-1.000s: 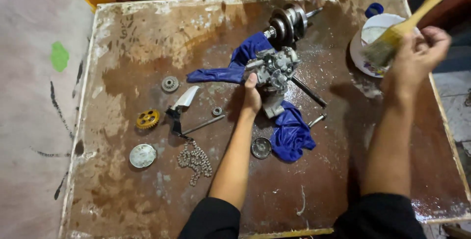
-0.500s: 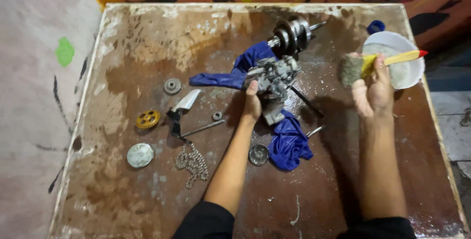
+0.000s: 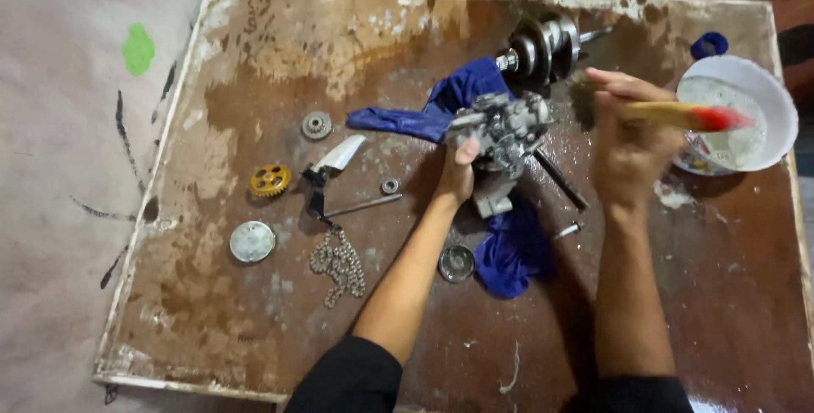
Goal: Cleaning a motorcycle carburetor with a brush and solvent.
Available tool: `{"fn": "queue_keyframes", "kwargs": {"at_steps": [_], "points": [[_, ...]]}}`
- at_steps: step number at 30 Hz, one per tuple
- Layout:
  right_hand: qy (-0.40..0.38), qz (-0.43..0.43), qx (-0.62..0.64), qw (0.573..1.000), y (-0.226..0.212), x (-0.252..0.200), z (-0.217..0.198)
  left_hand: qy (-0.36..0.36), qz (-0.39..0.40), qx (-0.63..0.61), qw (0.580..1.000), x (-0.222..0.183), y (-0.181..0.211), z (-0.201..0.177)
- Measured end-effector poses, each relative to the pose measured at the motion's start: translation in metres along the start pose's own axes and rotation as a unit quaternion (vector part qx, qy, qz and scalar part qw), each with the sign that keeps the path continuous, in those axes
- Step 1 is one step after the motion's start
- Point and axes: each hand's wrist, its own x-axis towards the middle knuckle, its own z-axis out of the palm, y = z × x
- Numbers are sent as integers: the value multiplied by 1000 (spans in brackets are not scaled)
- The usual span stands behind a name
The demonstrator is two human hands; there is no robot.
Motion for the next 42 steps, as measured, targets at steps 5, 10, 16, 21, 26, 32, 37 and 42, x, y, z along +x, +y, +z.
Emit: {"fn": "queue_keyframes", "kwargs": {"at_steps": [5,10,16,21,26,32,37,42], "points": [[96,81,187,974,-28,7,-13,4,-36,-40,999,-1,30,11],[-37,140,100,984,-31,-7,-1,-36,51,-78,995,-15,28,9],[28,61,-67,995,-21,1,-11,-34,149,58,987,-21,50,18],[111,3,112,988,-34,20,-30,-12,218,164,962,-24,54,27],[70,58,133,987,-18,-5,-30,21,276,259,925,-25,56,29],[-75,127,10,989,-22,-9,-26,31,293,258,920,-33,75,41],[-1,80,-49,996,-46,-11,-13,-1,199,95,975,-28,99,50],[-84,61,-95,990,-77,0,-8,-100,329,536,771,-20,101,35]]}}
